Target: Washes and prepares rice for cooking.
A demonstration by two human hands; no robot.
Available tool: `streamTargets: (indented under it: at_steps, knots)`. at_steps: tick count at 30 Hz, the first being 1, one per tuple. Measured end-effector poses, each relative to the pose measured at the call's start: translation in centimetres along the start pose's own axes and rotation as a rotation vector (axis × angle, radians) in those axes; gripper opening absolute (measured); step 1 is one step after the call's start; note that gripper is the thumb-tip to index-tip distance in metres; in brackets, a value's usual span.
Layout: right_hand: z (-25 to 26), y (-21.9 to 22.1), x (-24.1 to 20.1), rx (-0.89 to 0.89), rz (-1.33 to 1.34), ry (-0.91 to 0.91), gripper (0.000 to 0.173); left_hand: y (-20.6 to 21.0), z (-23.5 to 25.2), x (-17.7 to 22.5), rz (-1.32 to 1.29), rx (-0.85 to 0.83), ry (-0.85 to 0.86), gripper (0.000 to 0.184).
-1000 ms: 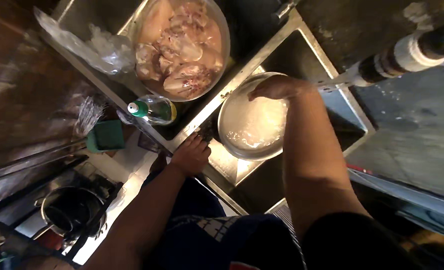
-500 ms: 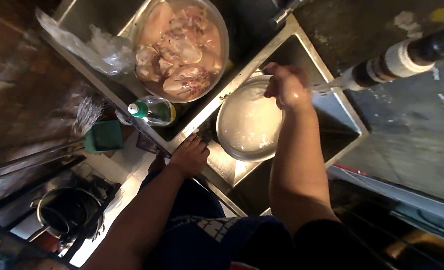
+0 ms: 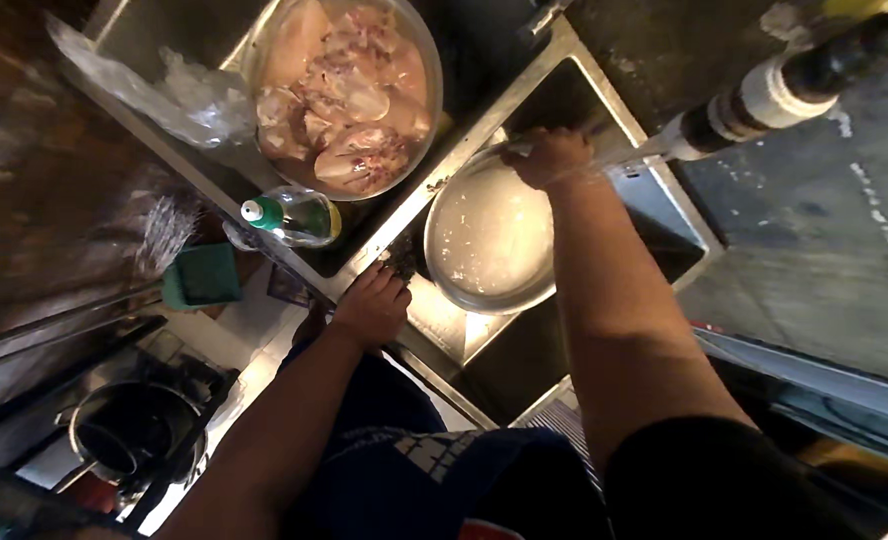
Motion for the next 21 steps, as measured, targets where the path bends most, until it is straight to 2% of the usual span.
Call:
streamTargets:
  at_steps: [6, 13, 19, 21]
  knots:
    - [-0.6, 0.1, -0.2, -0.035, 0.016, 0.038, 0.064, 0.2, -0.2, 0.0, -0.006, 0.060, 0.021, 0.024]
    - [-2.4, 0.0, -0.8, -0.052, 0.010, 0.005, 0.056, -0.2, 0.1, 0.1, 0.004, 0.001, 0.023, 0.024]
    - [-4.8, -1.0, -1.3, -0.040, -0.026, -0.003, 0.053, 0.0, -0.2, -0.1, -0.004, 0.074, 0.042, 0.024]
    - [-5.5, -1.2, -1.2, -0.042, -0.044, -0.010, 0.055, -0.1, -0.1, -0.1, 0.000, 0.036, 0.028, 0.025]
Point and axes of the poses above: each hand's wrist, its own z-axis towards the middle knuckle, its own y-axis out of the palm, x = y × z, the point moved 2 cm from there along z, towards the middle knuckle, and after that the axes turned 1 degree about -z, right-handed, at the moved point
